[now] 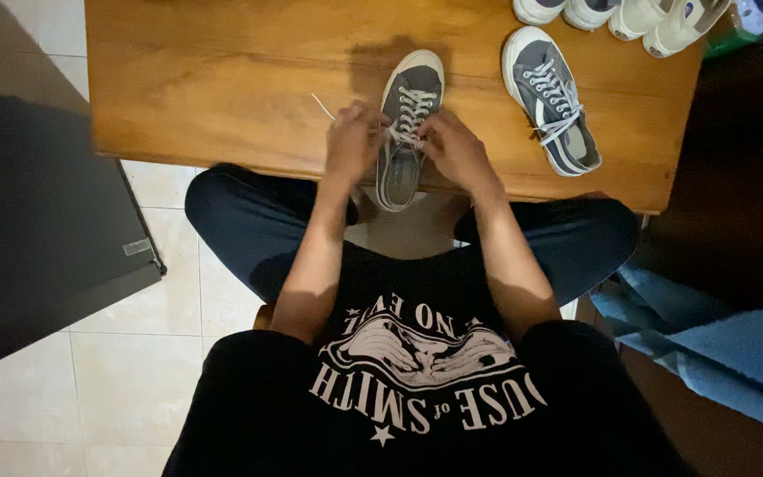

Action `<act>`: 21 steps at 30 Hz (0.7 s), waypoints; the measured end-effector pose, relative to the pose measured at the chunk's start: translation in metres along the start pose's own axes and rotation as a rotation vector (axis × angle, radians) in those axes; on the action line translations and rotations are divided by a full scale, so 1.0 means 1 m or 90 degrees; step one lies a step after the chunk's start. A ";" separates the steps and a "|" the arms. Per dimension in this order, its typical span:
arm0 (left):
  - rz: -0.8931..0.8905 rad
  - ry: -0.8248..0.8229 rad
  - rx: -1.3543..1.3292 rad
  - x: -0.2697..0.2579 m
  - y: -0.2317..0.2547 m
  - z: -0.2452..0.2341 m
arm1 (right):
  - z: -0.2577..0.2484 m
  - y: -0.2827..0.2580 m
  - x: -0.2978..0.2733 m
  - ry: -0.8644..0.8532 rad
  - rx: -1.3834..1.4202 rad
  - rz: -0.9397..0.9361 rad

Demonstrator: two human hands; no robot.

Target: The person sits at a wooden table and re-laces a pair of grey canvas shoes, threading the laces through the eyelets and tying them. They then move to a pair of blue sneakers, re-lace them, and tie the laces. Finally, they arrange several pairs of shoes on the table.

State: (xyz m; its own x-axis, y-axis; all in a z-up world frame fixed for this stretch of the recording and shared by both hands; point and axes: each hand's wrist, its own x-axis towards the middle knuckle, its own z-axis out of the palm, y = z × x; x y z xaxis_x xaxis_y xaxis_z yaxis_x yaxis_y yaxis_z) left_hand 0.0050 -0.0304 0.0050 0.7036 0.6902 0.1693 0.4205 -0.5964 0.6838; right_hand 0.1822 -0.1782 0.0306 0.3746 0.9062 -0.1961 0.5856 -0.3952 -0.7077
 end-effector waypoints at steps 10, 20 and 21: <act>-0.034 -0.100 -0.046 0.002 0.018 -0.014 | -0.004 -0.010 -0.008 0.023 0.022 -0.130; -0.074 -0.104 0.040 -0.001 0.011 -0.032 | -0.042 0.031 -0.021 -0.103 -0.102 0.055; -0.080 -0.107 0.031 -0.001 0.012 -0.032 | -0.044 0.033 -0.022 -0.079 -0.139 0.023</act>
State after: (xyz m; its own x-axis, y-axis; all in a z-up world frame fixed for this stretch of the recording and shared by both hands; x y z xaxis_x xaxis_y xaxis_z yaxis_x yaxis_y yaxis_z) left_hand -0.0094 -0.0250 0.0360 0.7275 0.6850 -0.0391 0.5356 -0.5314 0.6563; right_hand 0.2246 -0.2173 0.0415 0.3143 0.8973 -0.3100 0.7197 -0.4382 -0.5385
